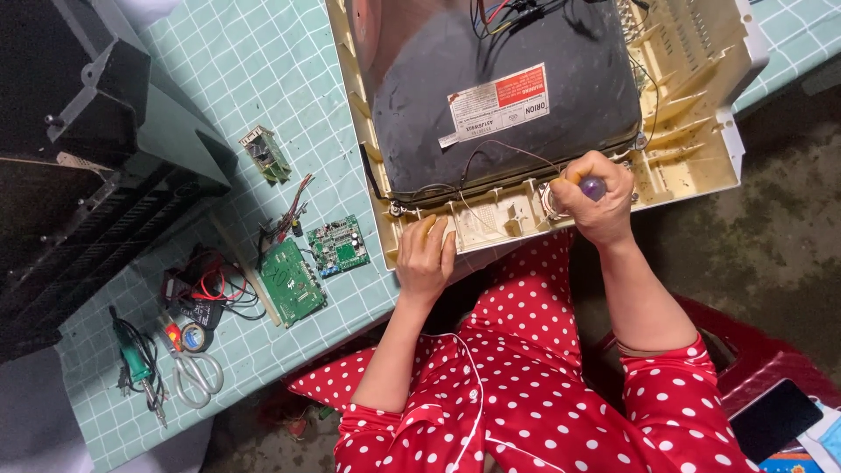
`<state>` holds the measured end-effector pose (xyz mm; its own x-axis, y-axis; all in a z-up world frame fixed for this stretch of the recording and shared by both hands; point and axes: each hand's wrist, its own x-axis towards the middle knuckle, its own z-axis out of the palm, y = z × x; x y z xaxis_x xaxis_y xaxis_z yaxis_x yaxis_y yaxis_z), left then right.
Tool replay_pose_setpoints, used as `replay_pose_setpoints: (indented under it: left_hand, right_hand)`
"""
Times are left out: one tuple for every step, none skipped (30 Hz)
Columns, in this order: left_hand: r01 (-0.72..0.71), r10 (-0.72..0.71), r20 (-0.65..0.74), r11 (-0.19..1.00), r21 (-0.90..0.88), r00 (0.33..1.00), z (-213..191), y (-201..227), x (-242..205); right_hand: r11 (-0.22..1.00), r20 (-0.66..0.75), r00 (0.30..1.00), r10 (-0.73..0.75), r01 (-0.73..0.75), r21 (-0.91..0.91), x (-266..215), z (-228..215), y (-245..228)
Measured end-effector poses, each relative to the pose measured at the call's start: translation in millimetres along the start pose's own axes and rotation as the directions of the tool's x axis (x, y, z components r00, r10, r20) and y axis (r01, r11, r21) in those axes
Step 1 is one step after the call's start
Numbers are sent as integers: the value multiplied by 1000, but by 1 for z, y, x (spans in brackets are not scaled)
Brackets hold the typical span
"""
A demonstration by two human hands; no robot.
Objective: Removing multiple screws from the plastic bezel of a CRT television using a manual screwdriver to disassemble the unit.
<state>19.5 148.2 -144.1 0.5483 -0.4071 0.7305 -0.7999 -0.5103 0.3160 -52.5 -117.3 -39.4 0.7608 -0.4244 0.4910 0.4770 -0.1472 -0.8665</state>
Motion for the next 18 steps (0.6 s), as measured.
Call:
replay_pose_setpoints:
  left_hand:
    - [-1, 1, 1, 1000, 0, 1000, 1, 0, -1]
    - [0, 0, 1, 1000, -2, 1000, 1, -1, -2]
    - [1, -1, 2, 1000, -3, 1000, 2, -1, -3]
    - [2, -2, 2, 1000, -3, 1000, 1, -1, -2]
    - [2, -2, 1, 1000, -3, 1000, 1, -1, -1]
    - [1, -1, 0, 1000, -3, 1000, 0, 0, 0]
    - [2, -2, -1, 1000, -3, 1000, 1, -1, -1]
    - [1, -1, -1, 1000, -2, 1000, 1, -1, -2]
    - [-1, 1, -1, 1000, -1, 1000, 2, -1, -2]
    - [-1, 1, -1, 1000, -1, 1000, 2, -1, -2]
    - [1, -1, 1, 1000, -2, 1000, 1, -1, -2]
    - [4, -4, 2, 1000, -1, 1000, 1, -1, -3]
    - [4, -4, 1, 1000, 0, 1000, 1, -1, -2]
    - [4, -4, 3, 1000, 2, 1000, 1, -1, -2]
    - [4, -4, 6, 1000, 5, 1000, 1, -1, -2]
    - [4, -4, 6, 1000, 5, 1000, 1, -1, -2]
    - [4, -4, 12, 1000, 7, 1000, 1, -1, -2]
    - [3, -4, 17, 1000, 9, 1000, 1, -2, -3]
  right_hand:
    - [1000, -1, 1000, 0, 0, 0, 0, -1, 0]
    - [1000, 7, 1000, 18, -18, 16, 0, -3, 0]
    - [999, 15, 999, 35, -35, 31, 0, -4, 0]
    - [999, 16, 999, 35, -35, 31, 0, -4, 0]
    - [998, 28, 999, 38, -39, 42, 1, -4, 0]
    - [998, 40, 998, 41, -43, 52, 1, -4, -1]
    - [998, 41, 998, 41, -43, 52, 2, -6, 1]
    - [994, 90, 995, 48, -56, 98, 3, -7, 3]
    - [987, 140, 989, 52, -72, 142, 4, -9, 5]
    - [987, 139, 989, 51, -71, 142, 3, -11, 8]
    - [977, 203, 978, 43, -84, 195, 3, -13, 11]
    - [964, 267, 963, 31, -99, 247, 3, -15, 15]
    - [964, 268, 963, 30, -99, 248, 5, -15, 14]
    - [963, 297, 955, 6, -86, 257, 7, -14, 13]
    - [961, 326, 945, -17, -74, 266, 10, -13, 13]
    - [961, 325, 945, -17, -74, 266, 13, -14, 10]
    - [966, 374, 926, -54, -47, 256, 16, -15, 7]
    - [969, 421, 903, -90, -19, 247, 19, -16, 3]
